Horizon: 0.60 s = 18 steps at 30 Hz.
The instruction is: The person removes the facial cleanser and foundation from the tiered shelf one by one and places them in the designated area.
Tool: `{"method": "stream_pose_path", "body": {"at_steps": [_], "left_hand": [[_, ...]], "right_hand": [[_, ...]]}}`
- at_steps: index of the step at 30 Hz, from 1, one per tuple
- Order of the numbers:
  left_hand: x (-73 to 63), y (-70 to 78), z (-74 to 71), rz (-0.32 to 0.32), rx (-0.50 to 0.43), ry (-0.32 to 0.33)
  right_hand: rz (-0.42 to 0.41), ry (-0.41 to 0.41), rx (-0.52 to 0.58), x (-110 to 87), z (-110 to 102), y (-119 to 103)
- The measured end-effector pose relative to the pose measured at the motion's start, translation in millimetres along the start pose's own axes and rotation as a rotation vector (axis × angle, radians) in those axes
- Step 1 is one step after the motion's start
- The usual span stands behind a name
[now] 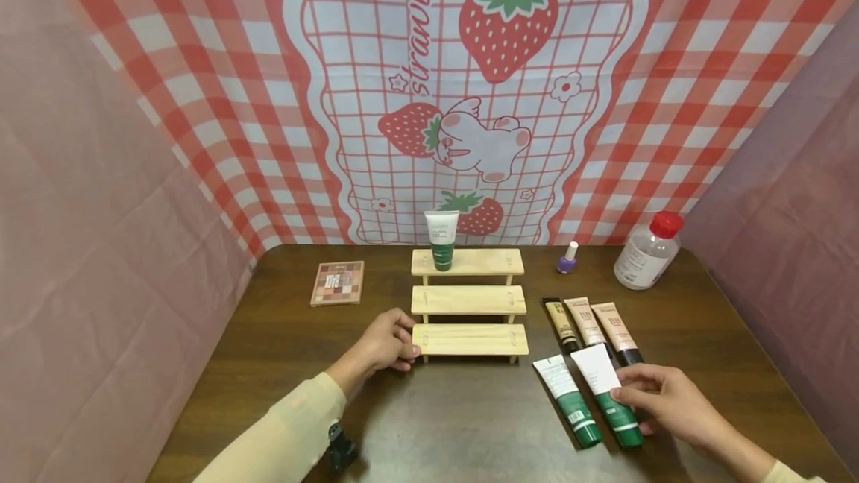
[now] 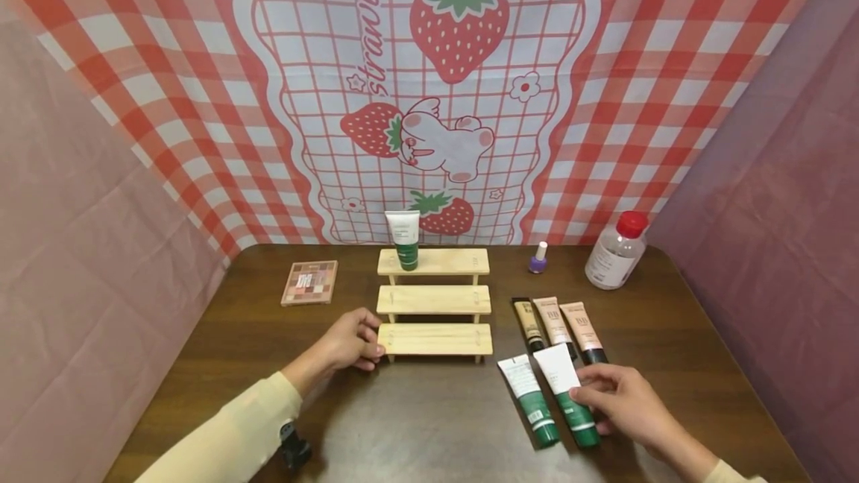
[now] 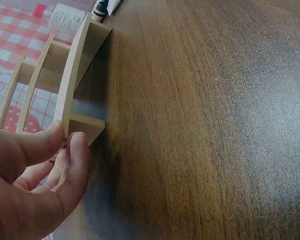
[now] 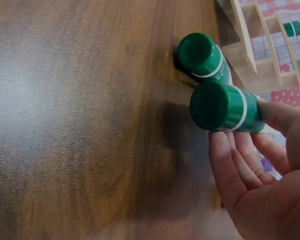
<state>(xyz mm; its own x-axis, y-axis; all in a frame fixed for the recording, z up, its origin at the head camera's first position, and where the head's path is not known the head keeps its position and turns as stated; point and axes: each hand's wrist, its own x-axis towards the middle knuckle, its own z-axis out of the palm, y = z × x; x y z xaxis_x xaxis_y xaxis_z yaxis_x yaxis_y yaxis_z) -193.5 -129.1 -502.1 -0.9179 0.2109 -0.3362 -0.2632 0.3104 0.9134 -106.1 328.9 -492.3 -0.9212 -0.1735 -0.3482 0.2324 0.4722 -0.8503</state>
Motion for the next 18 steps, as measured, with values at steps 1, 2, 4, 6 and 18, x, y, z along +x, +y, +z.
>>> {"method": "stream_pose_path", "body": {"at_steps": [1,2,4,6,18], "left_hand": [[-0.1,0.0,0.1,0.000,0.000,0.000],[-0.4,0.0,0.2,0.000,0.000,0.001],[-0.7,0.1,0.2,0.000,0.001,0.002],[-1.0,0.2,0.3,0.003,0.001,0.002],[-1.9,0.8,0.3,0.007,0.004,-0.002]], "right_hand": [[0.005,-0.003,-0.004,-0.4,0,1],[0.011,-0.007,-0.003,-0.7,0,2],[0.020,-0.015,0.004,-1.0,0,3],[0.025,-0.024,0.014,-1.6,0,4],[0.009,-0.070,0.056,-1.8,-1,13]]}}
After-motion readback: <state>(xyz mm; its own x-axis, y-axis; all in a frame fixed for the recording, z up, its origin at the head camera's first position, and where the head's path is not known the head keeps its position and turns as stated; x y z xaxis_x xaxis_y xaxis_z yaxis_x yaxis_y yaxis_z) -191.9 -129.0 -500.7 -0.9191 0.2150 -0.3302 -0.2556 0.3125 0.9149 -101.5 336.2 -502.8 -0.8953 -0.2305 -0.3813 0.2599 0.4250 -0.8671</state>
